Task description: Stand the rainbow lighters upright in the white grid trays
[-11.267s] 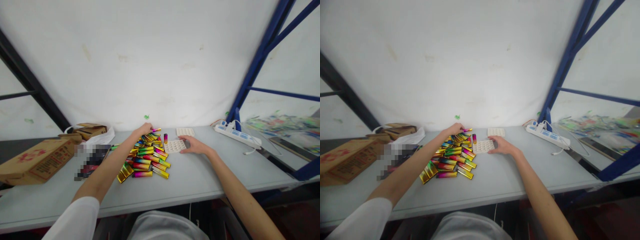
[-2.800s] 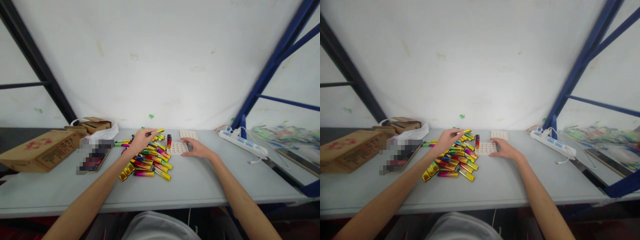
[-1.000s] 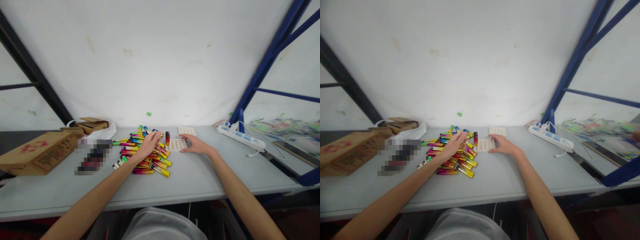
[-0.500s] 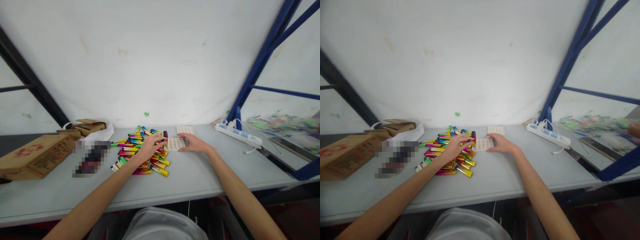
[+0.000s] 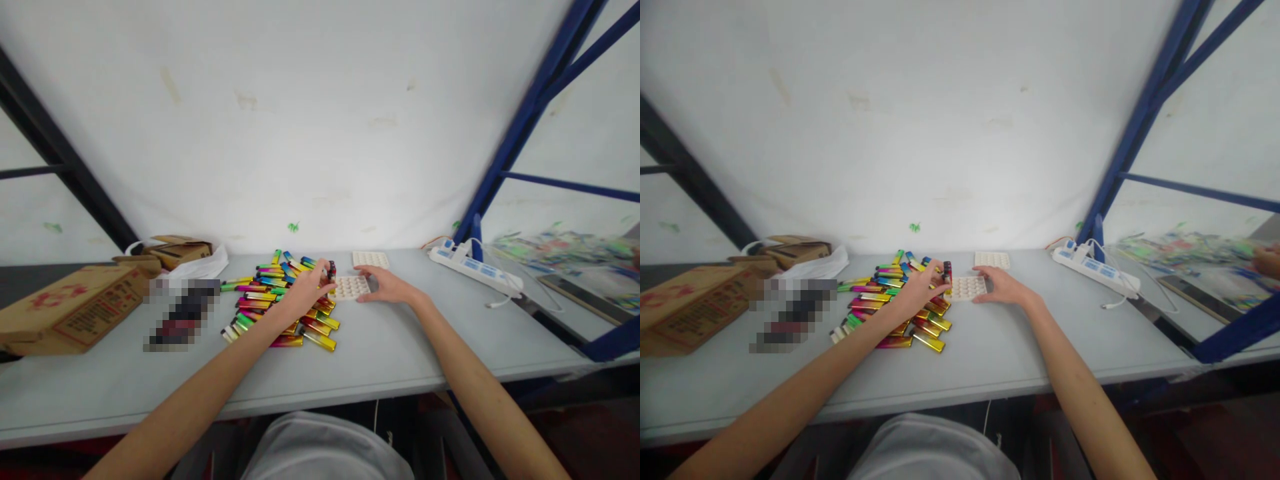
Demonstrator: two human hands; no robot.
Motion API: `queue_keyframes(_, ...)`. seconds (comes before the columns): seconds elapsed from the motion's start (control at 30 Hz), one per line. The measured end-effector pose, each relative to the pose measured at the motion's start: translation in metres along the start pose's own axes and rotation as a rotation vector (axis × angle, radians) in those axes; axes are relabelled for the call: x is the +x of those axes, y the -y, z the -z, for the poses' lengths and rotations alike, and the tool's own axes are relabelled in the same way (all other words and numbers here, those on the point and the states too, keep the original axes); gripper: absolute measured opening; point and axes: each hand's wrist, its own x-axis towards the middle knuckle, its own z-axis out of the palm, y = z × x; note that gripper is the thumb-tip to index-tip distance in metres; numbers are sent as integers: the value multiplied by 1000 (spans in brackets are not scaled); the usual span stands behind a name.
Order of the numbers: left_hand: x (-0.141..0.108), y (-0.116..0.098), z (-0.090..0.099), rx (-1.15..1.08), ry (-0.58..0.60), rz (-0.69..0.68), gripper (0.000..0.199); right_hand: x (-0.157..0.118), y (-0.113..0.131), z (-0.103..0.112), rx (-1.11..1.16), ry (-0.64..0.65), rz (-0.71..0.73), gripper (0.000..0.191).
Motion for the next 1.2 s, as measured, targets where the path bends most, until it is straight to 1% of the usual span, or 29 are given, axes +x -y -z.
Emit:
queue_keyframes(0.1, -1, -4, 10, -14, -2, 18, 35, 0, 0, 0, 3, -2, 3, 85)
queue_keyframes(0.2, -1, -1, 30, 76, 20, -13, 25, 0, -1, -1, 21, -12, 10, 85)
queue_keyframes(0.27, -2, 6, 44, 163, 80, -73, 18, 0, -1, -1, 23, -13, 11, 85)
queue_keyframes(0.33, -3, 17, 54, 212, 168, -121, 16, 0, -1, 0, 17, -11, 9, 84)
queue_keyframes(0.4, -5, 28, 57, 227, 263, -140, 16, -1, 0, 0, 9, -6, 6, 84)
queue_keyframes(0.47, -7, 38, 55, 247, 323, -140, 18, -1, 1, 1, 0, 6, 2, 85)
queue_keyframes(0.6, -6, 46, 49, 301, 351, -140, 23, -1, 2, 2, -14, 19, -2, 85)
queue_keyframes(0.83, -2, 45, 46, 311, 345, -80, 25, -1, 1, 2, 0, 13, 1, 85)
queue_keyframes(0.93, -3, 43, 46, 250, 326, -101, 19, -2, 3, 3, 4, 15, 0, 84)
queue_keyframes(1.0, -3, 38, 51, 190, 307, -113, 19, -2, 4, 4, 7, 13, 2, 83)
queue_keyframes(1.1, -1, 25, 61, 35, 224, -108, 25, -3, 5, 4, 7, 12, -3, 84)
queue_keyframes(1.13, -1, 19, 63, -61, 185, -81, 28, -3, 5, 4, 6, 13, -5, 84)
queue_keyframes(1.2, -1, 7, 66, -312, 105, 22, 33, -2, 4, 3, 3, 16, -9, 84)
